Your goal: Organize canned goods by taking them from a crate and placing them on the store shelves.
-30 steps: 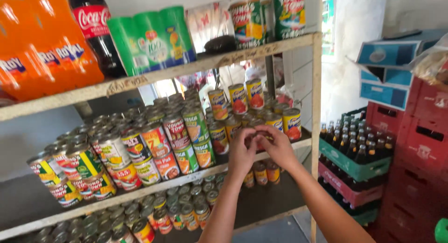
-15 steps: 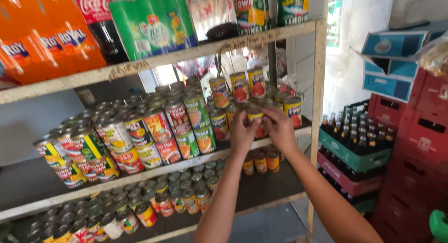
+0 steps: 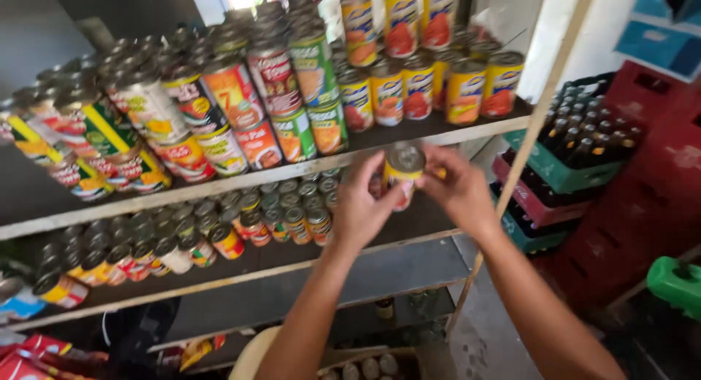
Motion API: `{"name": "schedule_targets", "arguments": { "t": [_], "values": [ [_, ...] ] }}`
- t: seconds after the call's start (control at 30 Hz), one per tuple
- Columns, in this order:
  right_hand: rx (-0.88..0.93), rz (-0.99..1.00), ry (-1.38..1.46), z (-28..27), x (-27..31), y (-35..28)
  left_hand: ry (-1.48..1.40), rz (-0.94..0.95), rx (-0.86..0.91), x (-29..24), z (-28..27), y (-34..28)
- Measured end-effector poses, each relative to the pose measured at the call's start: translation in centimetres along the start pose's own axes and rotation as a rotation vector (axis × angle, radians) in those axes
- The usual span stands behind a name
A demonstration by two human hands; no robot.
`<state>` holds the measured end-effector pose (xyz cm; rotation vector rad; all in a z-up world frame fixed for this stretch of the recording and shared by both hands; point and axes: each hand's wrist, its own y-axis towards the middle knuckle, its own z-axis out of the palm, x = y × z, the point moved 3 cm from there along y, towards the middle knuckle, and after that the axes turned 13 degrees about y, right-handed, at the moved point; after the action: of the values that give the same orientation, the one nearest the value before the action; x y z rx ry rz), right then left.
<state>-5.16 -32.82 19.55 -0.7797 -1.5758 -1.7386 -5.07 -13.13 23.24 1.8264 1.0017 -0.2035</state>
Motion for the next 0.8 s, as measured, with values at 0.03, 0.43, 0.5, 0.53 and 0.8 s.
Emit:
{"name": "schedule_targets", "arguments": {
  "t": [0.03,0.43,0.5,0.53,0.8],
  "values": [
    [0.006,0.019,0.003,0.3,-2.4,-0.9,0.002,-0.019,0.005,2.1,1.1,-1.4],
    [0.06,0.167,0.038,7.4,-20.5,-5.0,0.0,-0.084,-0.079,19.0,7.9,-11.0],
    [0.101,0.192,0.028,8.8,-20.8,-3.9,0.011,-0.09,-0.147,19.9,7.5,-10.9],
    [0.105,0.195,0.033,9.1,-21.5,-3.7,0.017,-0.093,-0.147,19.8,7.3,-10.6],
    [0.082,0.215,0.261,11.0,-28.3,-5.7,0.3,-0.181,-0.255,19.9,6.4,-10.9]
  ]
}}
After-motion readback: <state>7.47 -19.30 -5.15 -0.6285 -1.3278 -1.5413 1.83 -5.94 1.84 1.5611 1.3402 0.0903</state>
